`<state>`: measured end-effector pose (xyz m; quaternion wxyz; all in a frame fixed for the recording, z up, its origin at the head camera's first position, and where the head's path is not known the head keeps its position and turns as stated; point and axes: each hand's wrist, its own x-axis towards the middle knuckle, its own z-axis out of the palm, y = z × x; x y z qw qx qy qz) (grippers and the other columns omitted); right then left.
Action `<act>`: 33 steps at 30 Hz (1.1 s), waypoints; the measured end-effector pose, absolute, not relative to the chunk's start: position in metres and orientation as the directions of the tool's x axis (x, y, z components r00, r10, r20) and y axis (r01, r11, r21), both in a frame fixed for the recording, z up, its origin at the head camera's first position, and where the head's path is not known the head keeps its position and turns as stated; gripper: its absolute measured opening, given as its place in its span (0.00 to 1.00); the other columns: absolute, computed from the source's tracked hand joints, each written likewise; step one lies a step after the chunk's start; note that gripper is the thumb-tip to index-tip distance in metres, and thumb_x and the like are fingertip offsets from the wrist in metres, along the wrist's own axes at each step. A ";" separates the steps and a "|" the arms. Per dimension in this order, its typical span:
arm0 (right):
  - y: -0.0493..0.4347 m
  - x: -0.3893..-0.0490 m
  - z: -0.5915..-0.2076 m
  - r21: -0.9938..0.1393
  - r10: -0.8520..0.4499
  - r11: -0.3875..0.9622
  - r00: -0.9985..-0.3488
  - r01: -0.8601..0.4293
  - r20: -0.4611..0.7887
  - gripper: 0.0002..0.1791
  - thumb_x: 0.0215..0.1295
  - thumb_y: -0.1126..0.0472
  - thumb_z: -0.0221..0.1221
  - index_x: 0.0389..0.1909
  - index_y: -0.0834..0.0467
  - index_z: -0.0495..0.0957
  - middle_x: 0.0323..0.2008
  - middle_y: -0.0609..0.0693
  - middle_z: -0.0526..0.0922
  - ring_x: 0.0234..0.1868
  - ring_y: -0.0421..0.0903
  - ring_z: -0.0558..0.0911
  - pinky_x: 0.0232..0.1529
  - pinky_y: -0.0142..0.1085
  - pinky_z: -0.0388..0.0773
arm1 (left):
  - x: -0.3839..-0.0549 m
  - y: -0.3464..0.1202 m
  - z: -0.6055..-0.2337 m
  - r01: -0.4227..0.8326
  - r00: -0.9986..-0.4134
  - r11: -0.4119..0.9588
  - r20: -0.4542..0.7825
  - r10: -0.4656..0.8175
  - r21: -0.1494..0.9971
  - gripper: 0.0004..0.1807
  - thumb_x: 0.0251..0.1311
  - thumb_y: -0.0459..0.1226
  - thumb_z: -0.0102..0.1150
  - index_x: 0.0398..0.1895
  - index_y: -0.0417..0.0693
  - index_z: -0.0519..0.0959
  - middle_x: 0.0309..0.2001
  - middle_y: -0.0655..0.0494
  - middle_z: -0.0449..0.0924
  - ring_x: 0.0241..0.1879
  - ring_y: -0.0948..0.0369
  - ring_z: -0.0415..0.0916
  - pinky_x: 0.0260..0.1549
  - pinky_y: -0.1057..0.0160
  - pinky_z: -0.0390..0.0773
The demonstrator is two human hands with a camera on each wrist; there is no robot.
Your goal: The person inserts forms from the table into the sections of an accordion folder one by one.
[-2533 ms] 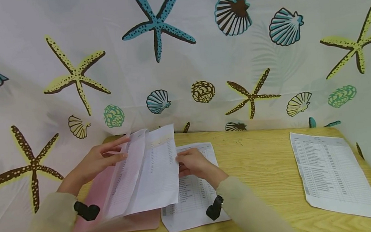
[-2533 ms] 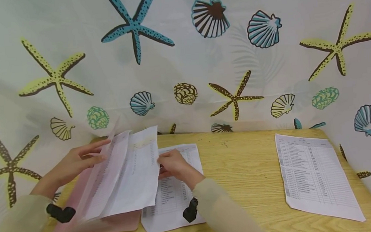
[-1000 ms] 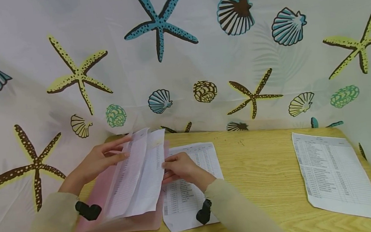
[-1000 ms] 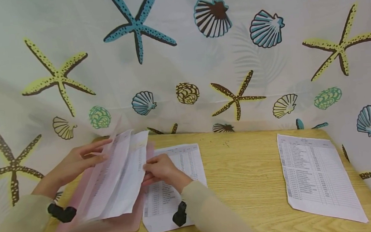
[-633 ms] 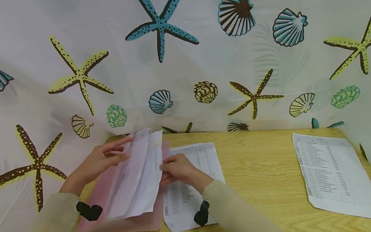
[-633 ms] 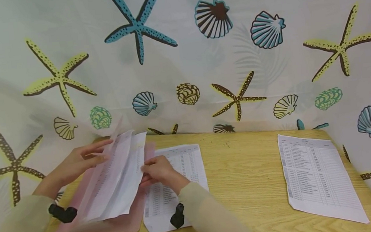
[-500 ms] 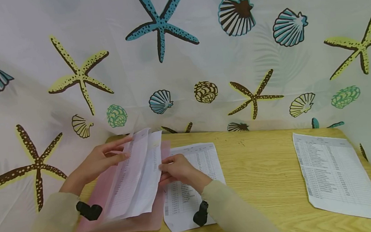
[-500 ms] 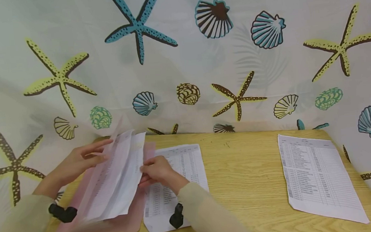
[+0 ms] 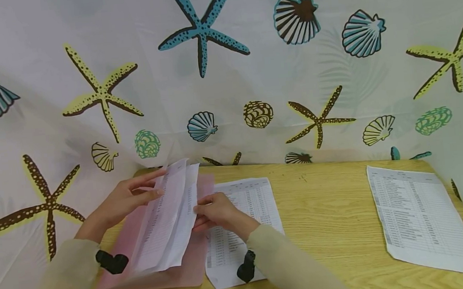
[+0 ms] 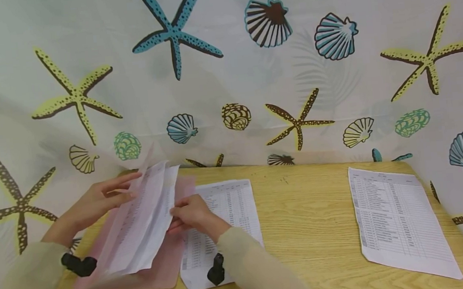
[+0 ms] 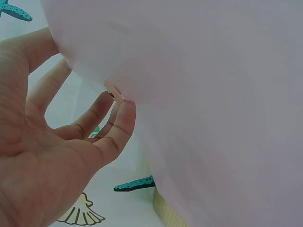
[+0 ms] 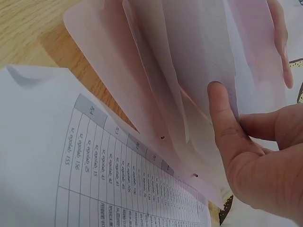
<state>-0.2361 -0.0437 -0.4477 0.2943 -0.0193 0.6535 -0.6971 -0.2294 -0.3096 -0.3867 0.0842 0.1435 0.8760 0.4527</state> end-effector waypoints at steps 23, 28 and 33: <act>-0.056 -0.230 -0.446 -0.930 -0.447 0.042 -0.826 0.365 -0.344 0.12 0.75 0.68 0.59 0.54 0.71 0.81 0.35 0.66 0.90 0.35 0.58 0.93 0.38 0.45 0.89 | -0.228 -0.309 -0.386 0.178 -0.942 0.541 -0.016 0.334 0.822 0.34 0.74 0.45 0.61 0.81 0.58 0.66 0.72 0.39 0.70 0.60 0.41 0.78 0.52 0.56 0.81; -0.057 -0.229 -0.447 -0.933 -0.460 0.055 -0.821 0.355 -0.339 0.12 0.76 0.67 0.58 0.54 0.70 0.81 0.34 0.64 0.90 0.30 0.52 0.92 0.38 0.43 0.89 | -0.227 -0.309 -0.386 0.174 -0.943 0.538 -0.019 0.333 0.825 0.34 0.74 0.45 0.61 0.81 0.58 0.66 0.72 0.39 0.70 0.60 0.41 0.77 0.53 0.55 0.80; -0.057 -0.229 -0.446 -0.930 -0.457 0.054 -0.820 0.362 -0.346 0.13 0.76 0.66 0.58 0.55 0.69 0.81 0.37 0.66 0.90 0.35 0.57 0.93 0.39 0.45 0.89 | -0.226 -0.310 -0.386 0.180 -0.944 0.539 -0.010 0.330 0.823 0.35 0.74 0.45 0.61 0.81 0.56 0.65 0.74 0.40 0.68 0.62 0.40 0.77 0.54 0.51 0.81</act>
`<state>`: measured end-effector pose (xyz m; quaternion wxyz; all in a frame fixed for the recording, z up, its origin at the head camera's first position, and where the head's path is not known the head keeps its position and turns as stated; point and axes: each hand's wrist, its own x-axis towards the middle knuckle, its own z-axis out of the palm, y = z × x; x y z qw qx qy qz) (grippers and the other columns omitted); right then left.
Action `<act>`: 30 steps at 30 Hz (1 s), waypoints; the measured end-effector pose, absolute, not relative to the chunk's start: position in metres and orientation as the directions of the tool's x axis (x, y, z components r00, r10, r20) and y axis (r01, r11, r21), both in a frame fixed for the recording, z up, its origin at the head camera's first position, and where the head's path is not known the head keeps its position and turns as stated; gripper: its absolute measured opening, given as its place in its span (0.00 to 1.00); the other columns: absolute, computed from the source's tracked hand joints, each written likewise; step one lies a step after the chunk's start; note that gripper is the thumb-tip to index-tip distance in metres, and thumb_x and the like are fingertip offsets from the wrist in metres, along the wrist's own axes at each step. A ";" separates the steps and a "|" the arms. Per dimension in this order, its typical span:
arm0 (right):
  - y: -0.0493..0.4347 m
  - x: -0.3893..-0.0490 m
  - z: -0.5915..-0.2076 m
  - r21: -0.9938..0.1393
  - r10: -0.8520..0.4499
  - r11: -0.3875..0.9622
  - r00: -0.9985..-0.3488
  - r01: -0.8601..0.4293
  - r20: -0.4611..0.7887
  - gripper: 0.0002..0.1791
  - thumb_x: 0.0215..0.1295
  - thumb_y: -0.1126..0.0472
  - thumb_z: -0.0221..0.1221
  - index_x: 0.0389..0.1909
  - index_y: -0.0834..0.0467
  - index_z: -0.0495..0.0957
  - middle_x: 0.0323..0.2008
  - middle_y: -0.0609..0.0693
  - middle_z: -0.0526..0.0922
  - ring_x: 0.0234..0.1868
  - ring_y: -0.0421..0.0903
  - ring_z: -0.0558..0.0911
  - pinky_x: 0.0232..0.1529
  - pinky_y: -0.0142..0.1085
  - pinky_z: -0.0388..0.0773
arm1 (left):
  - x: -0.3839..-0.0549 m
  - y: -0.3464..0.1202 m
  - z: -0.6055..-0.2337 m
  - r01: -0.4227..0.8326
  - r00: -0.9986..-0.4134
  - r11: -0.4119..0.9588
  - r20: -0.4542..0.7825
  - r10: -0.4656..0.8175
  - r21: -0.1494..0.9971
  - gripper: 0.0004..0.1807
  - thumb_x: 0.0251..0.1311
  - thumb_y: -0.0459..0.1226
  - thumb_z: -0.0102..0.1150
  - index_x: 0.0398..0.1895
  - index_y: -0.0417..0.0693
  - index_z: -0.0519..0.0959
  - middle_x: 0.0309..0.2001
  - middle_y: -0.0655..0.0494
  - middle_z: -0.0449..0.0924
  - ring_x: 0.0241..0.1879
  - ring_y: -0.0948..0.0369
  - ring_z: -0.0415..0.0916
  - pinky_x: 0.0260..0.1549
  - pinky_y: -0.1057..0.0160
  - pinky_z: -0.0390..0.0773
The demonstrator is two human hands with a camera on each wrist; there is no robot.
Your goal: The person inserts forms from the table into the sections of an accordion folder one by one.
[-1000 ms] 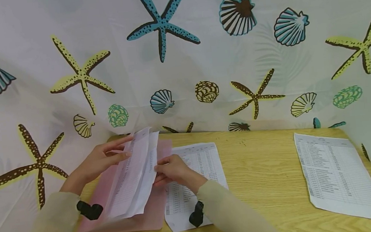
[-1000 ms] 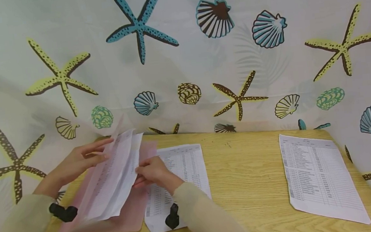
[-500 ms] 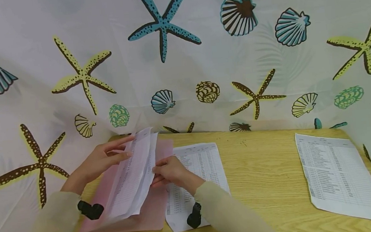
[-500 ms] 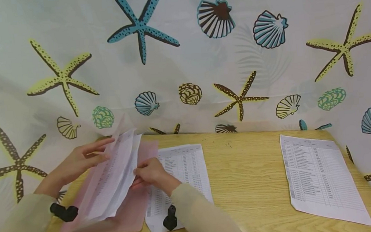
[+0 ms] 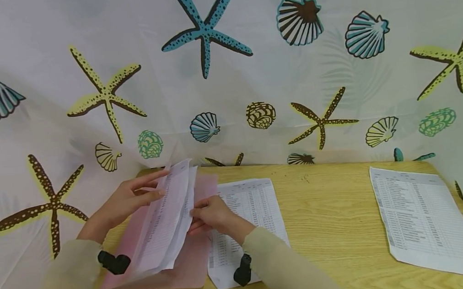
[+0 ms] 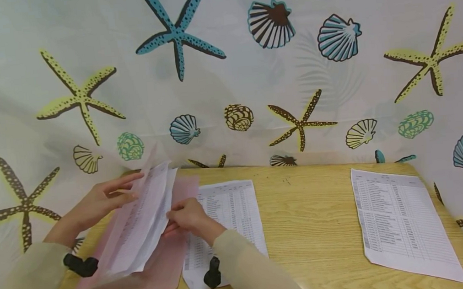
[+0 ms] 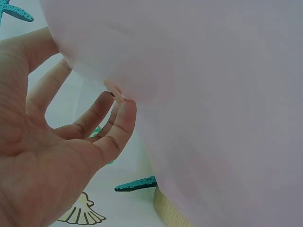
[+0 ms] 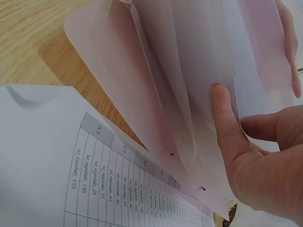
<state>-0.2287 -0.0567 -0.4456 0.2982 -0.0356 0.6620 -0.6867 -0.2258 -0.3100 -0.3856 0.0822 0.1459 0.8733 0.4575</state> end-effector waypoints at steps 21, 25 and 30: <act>-0.015 -0.237 -0.442 -0.939 -0.444 0.093 -0.830 0.330 -0.336 0.20 0.79 0.60 0.56 0.63 0.70 0.77 0.45 0.66 0.90 0.39 0.56 0.93 0.41 0.45 0.89 | -0.229 -0.308 -0.389 0.196 -0.940 0.558 -0.008 0.341 0.806 0.34 0.74 0.45 0.61 0.81 0.58 0.66 0.74 0.40 0.67 0.61 0.41 0.77 0.52 0.55 0.81; -0.004 -0.243 -0.445 -0.941 -0.419 0.102 -0.844 0.322 -0.334 0.21 0.79 0.59 0.57 0.63 0.70 0.77 0.44 0.65 0.90 0.37 0.54 0.93 0.40 0.45 0.90 | -0.230 -0.308 -0.390 0.203 -0.936 0.549 -0.003 0.351 0.811 0.34 0.74 0.44 0.61 0.81 0.57 0.66 0.74 0.40 0.67 0.60 0.41 0.77 0.53 0.54 0.82; 0.013 -0.251 -0.447 -0.940 -0.380 0.109 -0.861 0.323 -0.340 0.21 0.79 0.59 0.57 0.65 0.69 0.77 0.45 0.66 0.90 0.32 0.49 0.91 0.40 0.44 0.90 | -0.230 -0.309 -0.391 0.202 -0.935 0.541 -0.004 0.354 0.816 0.34 0.74 0.44 0.61 0.81 0.57 0.65 0.73 0.40 0.67 0.60 0.42 0.77 0.52 0.56 0.83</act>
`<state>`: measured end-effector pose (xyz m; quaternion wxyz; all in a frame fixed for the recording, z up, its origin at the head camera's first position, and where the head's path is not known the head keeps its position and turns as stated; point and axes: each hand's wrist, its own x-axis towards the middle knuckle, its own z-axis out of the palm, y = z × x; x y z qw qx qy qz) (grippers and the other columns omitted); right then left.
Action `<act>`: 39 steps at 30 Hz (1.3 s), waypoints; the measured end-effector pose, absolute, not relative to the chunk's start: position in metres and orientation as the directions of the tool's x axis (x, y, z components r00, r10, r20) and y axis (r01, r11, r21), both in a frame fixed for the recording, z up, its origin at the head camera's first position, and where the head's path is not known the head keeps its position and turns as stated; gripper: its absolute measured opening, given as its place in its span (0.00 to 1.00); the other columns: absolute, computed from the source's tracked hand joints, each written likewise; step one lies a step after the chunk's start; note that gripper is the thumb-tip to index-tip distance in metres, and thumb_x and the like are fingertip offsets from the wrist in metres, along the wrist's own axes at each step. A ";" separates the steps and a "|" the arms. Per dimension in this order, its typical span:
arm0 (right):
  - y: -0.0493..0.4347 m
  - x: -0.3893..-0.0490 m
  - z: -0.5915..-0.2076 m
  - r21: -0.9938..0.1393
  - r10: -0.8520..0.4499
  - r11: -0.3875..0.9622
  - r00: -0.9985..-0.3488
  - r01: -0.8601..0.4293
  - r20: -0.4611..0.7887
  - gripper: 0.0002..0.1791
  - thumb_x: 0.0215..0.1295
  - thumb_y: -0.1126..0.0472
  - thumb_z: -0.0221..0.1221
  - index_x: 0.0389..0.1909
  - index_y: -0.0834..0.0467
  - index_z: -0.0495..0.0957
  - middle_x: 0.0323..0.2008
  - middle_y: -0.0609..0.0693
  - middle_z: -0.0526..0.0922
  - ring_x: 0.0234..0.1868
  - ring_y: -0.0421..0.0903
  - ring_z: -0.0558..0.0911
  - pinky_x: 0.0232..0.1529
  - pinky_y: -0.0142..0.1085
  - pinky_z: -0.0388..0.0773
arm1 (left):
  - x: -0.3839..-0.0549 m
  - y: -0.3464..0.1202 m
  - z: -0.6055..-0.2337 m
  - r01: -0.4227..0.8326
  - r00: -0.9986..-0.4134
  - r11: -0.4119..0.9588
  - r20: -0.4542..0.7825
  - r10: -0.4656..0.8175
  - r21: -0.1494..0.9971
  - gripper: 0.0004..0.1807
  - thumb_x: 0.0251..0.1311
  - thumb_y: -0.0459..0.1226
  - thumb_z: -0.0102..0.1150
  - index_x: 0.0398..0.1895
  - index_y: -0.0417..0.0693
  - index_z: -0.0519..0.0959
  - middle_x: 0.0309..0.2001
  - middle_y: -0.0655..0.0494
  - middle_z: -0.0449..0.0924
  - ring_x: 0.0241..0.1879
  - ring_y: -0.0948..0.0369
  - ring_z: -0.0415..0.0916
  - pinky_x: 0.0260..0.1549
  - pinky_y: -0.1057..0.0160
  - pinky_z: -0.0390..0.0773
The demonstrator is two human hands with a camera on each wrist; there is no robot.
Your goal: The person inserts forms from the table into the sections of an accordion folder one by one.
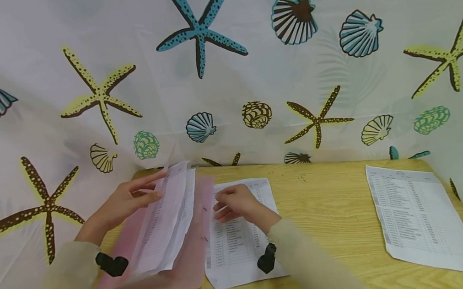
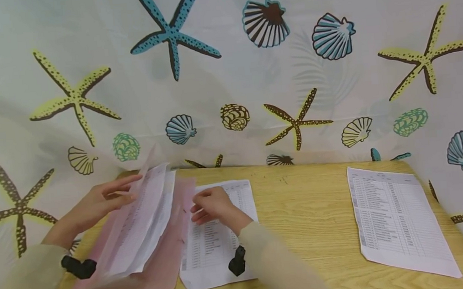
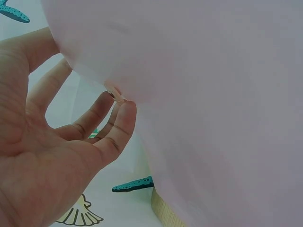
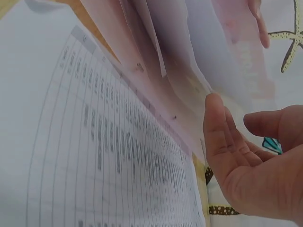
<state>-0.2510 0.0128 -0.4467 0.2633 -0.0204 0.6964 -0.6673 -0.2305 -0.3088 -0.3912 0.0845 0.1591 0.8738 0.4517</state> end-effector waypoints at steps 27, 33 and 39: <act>0.095 -0.279 -0.457 -0.925 -0.164 0.105 -0.911 0.366 -0.379 0.23 0.80 0.60 0.57 0.68 0.67 0.74 0.47 0.64 0.88 0.35 0.49 0.91 0.37 0.38 0.88 | -0.231 -0.318 -0.387 0.136 -0.950 0.576 -0.058 0.306 0.806 0.36 0.75 0.46 0.61 0.83 0.55 0.62 0.76 0.37 0.64 0.63 0.40 0.75 0.48 0.65 0.83; 0.112 -0.286 -0.460 -0.920 -0.122 0.121 -0.914 0.373 -0.386 0.24 0.80 0.59 0.55 0.71 0.67 0.72 0.51 0.65 0.87 0.40 0.52 0.91 0.44 0.42 0.88 | -0.231 -0.320 -0.387 0.113 -0.956 0.588 -0.074 0.285 0.801 0.37 0.74 0.47 0.61 0.83 0.54 0.61 0.76 0.35 0.65 0.63 0.40 0.75 0.49 0.64 0.82; 0.124 -0.292 -0.464 -0.913 -0.058 0.149 -0.919 0.380 -0.391 0.24 0.80 0.59 0.56 0.70 0.67 0.72 0.53 0.66 0.86 0.33 0.45 0.89 0.44 0.41 0.89 | -0.232 -0.321 -0.390 0.123 -0.957 0.587 -0.060 0.282 0.800 0.37 0.75 0.44 0.61 0.83 0.54 0.61 0.75 0.35 0.65 0.63 0.41 0.75 0.48 0.66 0.82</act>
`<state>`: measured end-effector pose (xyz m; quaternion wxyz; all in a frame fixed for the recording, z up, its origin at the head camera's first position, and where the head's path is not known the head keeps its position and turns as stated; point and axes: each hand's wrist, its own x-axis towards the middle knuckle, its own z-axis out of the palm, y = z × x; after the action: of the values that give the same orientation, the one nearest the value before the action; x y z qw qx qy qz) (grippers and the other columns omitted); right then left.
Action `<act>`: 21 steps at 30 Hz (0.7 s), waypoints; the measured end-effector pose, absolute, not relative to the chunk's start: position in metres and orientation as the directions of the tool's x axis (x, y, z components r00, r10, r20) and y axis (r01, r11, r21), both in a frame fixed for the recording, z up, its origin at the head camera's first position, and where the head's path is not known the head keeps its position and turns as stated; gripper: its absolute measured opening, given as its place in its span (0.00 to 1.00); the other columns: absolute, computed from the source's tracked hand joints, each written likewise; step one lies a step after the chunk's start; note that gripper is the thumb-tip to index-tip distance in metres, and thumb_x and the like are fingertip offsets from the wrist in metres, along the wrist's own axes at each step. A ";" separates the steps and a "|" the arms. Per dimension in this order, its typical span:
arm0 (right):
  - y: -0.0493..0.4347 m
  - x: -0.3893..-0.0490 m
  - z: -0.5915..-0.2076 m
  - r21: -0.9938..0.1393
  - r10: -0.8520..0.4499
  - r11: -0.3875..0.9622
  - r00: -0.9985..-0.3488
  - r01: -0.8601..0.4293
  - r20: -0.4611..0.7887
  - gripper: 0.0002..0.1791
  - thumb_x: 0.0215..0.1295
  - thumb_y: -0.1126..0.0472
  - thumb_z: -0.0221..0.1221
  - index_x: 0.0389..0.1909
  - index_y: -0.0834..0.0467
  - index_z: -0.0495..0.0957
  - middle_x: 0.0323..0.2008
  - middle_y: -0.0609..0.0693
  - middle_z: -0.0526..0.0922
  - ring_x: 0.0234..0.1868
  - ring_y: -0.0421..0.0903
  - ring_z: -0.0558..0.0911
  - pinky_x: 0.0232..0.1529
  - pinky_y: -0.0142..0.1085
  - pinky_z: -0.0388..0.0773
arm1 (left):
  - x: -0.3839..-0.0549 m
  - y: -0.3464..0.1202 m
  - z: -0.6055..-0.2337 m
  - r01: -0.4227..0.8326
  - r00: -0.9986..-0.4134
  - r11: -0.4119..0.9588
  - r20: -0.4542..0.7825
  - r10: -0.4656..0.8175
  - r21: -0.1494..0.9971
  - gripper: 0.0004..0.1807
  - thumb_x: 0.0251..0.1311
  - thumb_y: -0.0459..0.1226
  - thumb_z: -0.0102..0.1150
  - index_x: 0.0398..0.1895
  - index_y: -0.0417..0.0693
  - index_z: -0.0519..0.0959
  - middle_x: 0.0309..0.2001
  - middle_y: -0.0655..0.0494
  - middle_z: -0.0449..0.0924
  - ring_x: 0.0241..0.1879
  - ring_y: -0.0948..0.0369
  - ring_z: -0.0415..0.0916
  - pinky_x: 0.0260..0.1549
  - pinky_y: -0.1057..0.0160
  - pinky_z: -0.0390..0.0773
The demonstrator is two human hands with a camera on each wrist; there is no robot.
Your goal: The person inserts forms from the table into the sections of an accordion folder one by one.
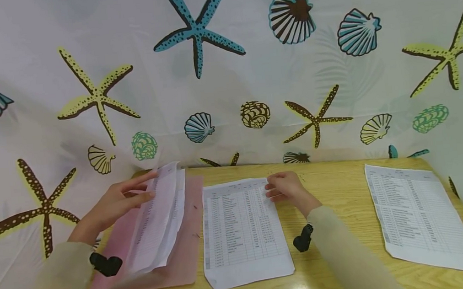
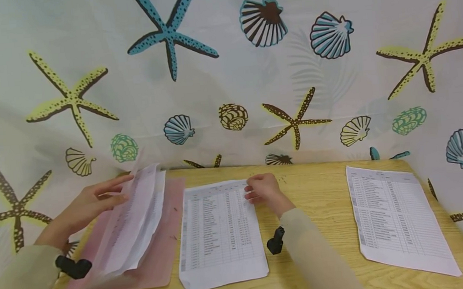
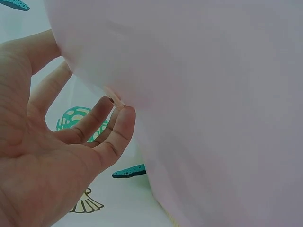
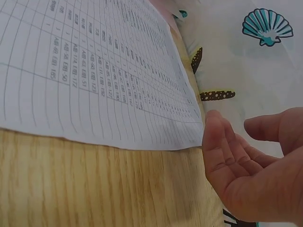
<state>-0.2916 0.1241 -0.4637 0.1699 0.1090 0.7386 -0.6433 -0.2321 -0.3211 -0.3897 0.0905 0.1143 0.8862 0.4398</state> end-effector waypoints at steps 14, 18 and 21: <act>0.137 -0.301 -0.475 -0.901 0.026 0.191 -0.920 0.389 -0.391 0.21 0.77 0.61 0.56 0.64 0.68 0.76 0.49 0.64 0.88 0.35 0.47 0.89 0.37 0.37 0.87 | -0.229 -0.327 -0.387 0.119 -0.957 0.589 -0.065 0.281 0.799 0.38 0.75 0.46 0.61 0.84 0.56 0.60 0.78 0.37 0.62 0.65 0.40 0.72 0.49 0.68 0.81; 0.135 -0.302 -0.479 -0.899 0.034 0.196 -0.919 0.392 -0.393 0.21 0.76 0.62 0.58 0.63 0.69 0.77 0.47 0.63 0.88 0.30 0.44 0.87 0.32 0.34 0.84 | -0.228 -0.328 -0.389 0.122 -0.956 0.579 -0.062 0.288 0.806 0.38 0.75 0.45 0.61 0.84 0.54 0.60 0.78 0.37 0.62 0.65 0.40 0.72 0.48 0.68 0.81; 0.134 -0.302 -0.483 -0.890 0.037 0.218 -0.915 0.400 -0.403 0.21 0.74 0.62 0.61 0.63 0.68 0.78 0.49 0.63 0.88 0.28 0.42 0.85 0.29 0.32 0.81 | -0.227 -0.329 -0.390 0.127 -0.954 0.575 -0.058 0.293 0.808 0.37 0.75 0.45 0.61 0.83 0.54 0.60 0.78 0.37 0.62 0.65 0.40 0.72 0.48 0.67 0.82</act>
<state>-0.3022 0.1344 -0.4827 0.1494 0.1427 0.7659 -0.6088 -0.2272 -0.3286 -0.3897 0.0931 0.1190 0.8825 0.4454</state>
